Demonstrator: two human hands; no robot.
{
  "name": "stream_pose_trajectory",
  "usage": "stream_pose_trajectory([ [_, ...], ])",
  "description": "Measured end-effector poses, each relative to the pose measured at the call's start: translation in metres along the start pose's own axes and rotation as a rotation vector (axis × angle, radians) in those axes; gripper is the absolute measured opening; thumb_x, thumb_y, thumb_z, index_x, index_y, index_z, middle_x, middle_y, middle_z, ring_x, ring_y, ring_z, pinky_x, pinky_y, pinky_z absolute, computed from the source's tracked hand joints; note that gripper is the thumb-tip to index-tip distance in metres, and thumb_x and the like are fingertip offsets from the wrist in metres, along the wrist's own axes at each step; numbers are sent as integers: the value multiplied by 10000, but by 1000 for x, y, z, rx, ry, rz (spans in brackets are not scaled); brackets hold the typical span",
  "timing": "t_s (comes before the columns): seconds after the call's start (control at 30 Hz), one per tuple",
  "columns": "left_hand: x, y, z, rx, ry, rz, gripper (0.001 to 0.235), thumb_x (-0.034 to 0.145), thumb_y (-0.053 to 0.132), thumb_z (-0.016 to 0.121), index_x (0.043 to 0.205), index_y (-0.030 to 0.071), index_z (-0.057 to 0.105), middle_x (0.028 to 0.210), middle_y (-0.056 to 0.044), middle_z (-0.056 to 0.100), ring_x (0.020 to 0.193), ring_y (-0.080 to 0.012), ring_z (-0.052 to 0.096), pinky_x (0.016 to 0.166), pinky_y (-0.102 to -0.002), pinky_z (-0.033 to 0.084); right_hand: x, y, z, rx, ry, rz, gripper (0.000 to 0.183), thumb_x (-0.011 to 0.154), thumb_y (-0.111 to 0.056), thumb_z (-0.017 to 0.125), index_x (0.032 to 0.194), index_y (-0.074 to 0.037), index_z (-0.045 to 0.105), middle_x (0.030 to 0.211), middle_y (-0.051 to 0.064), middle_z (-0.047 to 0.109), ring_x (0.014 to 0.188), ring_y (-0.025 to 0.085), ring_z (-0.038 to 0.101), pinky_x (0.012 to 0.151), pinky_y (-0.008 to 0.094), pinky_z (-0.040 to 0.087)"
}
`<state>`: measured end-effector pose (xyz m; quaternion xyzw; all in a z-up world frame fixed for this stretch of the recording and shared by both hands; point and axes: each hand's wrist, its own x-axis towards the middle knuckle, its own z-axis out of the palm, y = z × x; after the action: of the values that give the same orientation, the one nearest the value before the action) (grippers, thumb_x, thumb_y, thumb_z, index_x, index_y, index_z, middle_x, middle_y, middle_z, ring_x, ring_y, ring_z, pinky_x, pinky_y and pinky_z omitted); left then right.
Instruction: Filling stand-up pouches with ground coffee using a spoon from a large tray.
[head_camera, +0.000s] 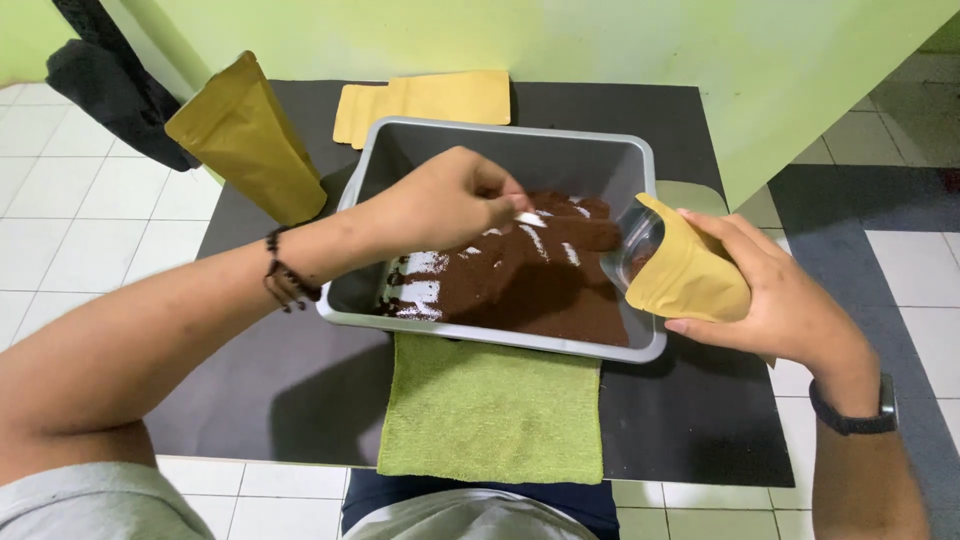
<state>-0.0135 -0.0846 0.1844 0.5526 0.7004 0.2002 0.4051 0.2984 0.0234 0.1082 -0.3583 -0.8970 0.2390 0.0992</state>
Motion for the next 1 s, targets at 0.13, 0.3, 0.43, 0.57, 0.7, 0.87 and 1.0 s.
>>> stream_pose_trajectory([
  [0.13, 27, 4, 28, 91, 38, 246, 293, 1012, 266, 550, 1062, 96, 783, 1034, -51, 812, 896, -170, 740, 870, -353, 611, 3, -15, -2, 1, -14, 10, 1073, 601, -407, 869, 1550, -212, 410, 1433, 6, 541, 1294, 194, 523, 1047, 444, 437],
  [0.3, 41, -13, 60, 821, 537, 1415, 78, 910, -24, 628, 973, 16, 653, 859, -71, 638, 728, -214, 609, 696, -349, 528, 4, -7, 2, 11, 5, -36, 1091, 595, -398, 867, 1552, -184, 389, 1454, 48, 524, 1280, 232, 527, 1028, 466, 446],
  [0.43, 44, -27, 57, 630, 455, 1432, 334, 998, 108, 790, 1222, -38, 590, 963, -106, 671, 817, -220, 580, 721, -389, 451, -2, 13, 6, 47, 54, -101, 1076, 600, -368, 884, 1536, -139, 405, 1429, 80, 531, 1276, 248, 523, 1049, 434, 424],
  [0.57, 54, -44, 33, 269, 383, 1062, 161, 983, -47, 537, 1104, -37, 643, 894, -125, 667, 791, -245, 616, 739, -376, 552, -5, 21, 8, 49, 54, -20, 1098, 597, -402, 858, 1559, -167, 385, 1372, 93, 533, 1244, 265, 531, 1022, 484, 451],
  [0.7, 99, -82, 29, 200, 451, 601, 215, 1002, 149, 556, 1024, 24, 729, 1005, -110, 776, 903, -268, 721, 792, -387, 563, -11, 29, 11, 72, 99, -27, 1091, 602, -370, 866, 1559, -159, 387, 1417, 95, 516, 1284, 262, 521, 1055, 447, 418],
  [0.87, 182, -137, 62, 517, 378, 530, 150, 917, -44, 525, 779, 4, 560, 799, -159, 593, 659, -354, 564, 611, -512, 486, -19, 39, 14, 63, 150, -127, 1099, 596, -335, 879, 1552, -98, 391, 1456, 135, 511, 1341, 285, 489, 1131, 422, 350],
  [1.0, 210, -133, 85, 705, 238, 698, 225, 794, -159, 546, 895, 11, 654, 883, -154, 669, 739, -349, 666, 694, -490, 575, -22, 37, 11, 78, 127, 3, 1088, 587, -347, 872, 1552, -154, 409, 1406, 99, 527, 1302, 257, 511, 1099, 431, 377],
])
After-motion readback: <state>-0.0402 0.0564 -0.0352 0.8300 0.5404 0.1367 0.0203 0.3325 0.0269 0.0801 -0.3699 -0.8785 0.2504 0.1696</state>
